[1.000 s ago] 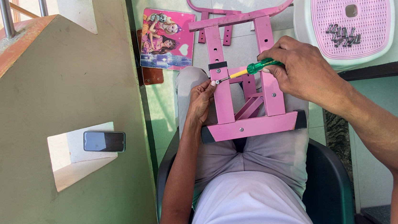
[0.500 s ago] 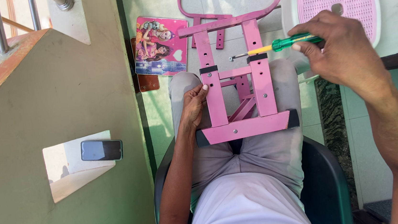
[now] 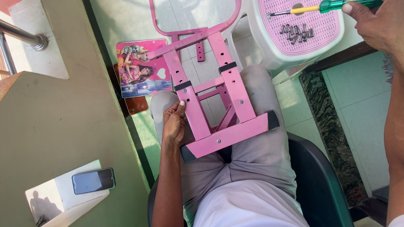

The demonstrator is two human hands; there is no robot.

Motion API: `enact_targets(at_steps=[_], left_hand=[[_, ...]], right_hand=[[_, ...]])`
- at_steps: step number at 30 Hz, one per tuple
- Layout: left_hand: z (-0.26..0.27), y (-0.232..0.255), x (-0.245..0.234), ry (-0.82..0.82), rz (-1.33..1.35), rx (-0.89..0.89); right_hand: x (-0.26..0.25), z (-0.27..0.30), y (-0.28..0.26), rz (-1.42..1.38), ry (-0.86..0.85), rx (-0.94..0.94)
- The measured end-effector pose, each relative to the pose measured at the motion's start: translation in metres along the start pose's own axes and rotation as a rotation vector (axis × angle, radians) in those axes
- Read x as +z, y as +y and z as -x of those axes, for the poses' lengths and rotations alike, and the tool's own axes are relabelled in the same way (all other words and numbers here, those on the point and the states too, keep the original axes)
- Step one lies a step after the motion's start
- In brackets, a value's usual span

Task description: The person assembles a pink metal frame by inserting bolts and tightening them with a screwdriver. They align the frame parts, insert bolts into holes, and use a screwdriver to secure the connections.

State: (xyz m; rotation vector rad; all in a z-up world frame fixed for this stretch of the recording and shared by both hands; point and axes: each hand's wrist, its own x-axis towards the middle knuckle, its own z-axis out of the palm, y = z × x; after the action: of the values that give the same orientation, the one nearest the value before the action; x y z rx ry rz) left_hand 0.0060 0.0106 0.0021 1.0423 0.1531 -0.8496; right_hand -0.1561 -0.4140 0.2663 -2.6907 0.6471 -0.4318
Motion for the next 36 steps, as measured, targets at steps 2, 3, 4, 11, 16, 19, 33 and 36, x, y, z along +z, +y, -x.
enact_targets(at_steps=[2,3,4,11,16,19,33,36], left_hand=[[-0.005,-0.005,-0.002,0.028,0.012,0.005],[-0.006,-0.007,-0.003,0.059,0.015,0.011],[-0.007,-0.009,-0.004,0.09,0.018,0.017],[0.004,-0.001,0.0,0.187,-0.001,-0.039],[0.014,0.002,0.002,0.217,-0.059,-0.013],[0.015,-0.001,0.002,0.272,-0.103,-0.003],[0.026,-0.013,0.018,0.554,-0.489,0.264],[0.028,-0.013,0.013,0.45,-0.362,0.286]], right_hand=[[-0.001,0.006,0.011,-0.057,0.018,0.045],[-0.001,0.009,0.015,-0.087,0.025,0.065],[0.0,0.013,0.017,-0.093,0.031,0.062],[0.006,0.026,0.014,-0.018,0.049,-0.013],[0.006,0.029,-0.005,-0.057,0.023,0.025],[0.002,0.03,-0.018,-0.052,0.031,-0.029],[0.005,0.051,-0.042,-0.17,-0.072,-0.023],[0.012,0.051,-0.045,-0.205,-0.119,0.013]])
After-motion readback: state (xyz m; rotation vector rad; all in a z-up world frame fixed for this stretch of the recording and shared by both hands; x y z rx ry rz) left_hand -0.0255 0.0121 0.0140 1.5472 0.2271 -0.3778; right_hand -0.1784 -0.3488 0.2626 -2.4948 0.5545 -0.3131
